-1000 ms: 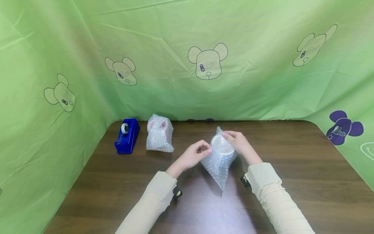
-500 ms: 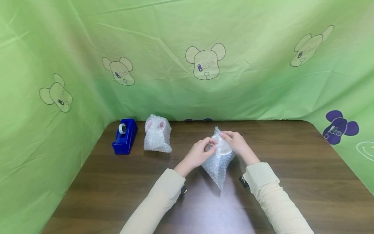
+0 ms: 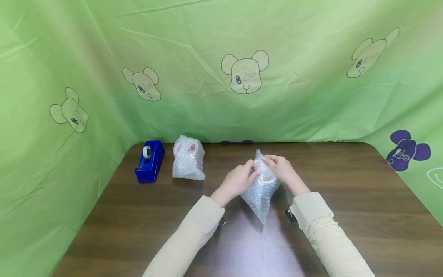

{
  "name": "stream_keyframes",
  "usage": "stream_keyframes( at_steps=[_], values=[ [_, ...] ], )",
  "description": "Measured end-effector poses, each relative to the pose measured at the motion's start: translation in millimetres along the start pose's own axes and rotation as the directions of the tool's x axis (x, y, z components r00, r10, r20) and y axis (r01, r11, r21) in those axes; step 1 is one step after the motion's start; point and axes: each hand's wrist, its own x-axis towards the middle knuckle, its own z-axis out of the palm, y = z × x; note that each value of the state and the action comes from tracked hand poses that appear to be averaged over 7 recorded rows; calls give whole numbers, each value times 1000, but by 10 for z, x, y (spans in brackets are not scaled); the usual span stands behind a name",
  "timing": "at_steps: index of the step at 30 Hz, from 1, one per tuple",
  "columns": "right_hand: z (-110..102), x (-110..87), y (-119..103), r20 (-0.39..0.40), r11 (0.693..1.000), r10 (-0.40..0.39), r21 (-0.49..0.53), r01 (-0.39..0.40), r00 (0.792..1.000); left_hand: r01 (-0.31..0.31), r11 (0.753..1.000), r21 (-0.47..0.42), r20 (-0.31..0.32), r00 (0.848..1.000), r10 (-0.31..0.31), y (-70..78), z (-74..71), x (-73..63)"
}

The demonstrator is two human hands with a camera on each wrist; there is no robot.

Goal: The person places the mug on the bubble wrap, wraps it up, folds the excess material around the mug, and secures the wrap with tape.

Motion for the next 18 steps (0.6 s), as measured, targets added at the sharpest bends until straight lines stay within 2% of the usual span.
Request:
stream_keyframes(
  at_steps=[6, 11, 12, 15, 18],
  values=[
    [10, 6, 3, 3, 1000, -1, 7, 1, 1000, 35, 995, 89, 77, 996, -42, 99, -81, 31],
    [12, 0, 12, -7, 1000, 0, 11, 0, 1000, 18, 992, 125, 176, 984, -40, 141, -138, 91],
    [10, -2, 15, -8, 1000, 2, 10, -2, 1000, 10, 993, 117, 197, 980, -33, 143, -146, 107],
    [9, -7, 16, -12, 1000, 1, 2, -1, 1000, 21, 1000, 18, 251, 968, -25, 131, -161, 148],
    [13, 0, 25, -12, 1000, -4, -9, 4, 1000, 52, 994, -98, 263, 964, -24, 96, -158, 176]
  ],
)
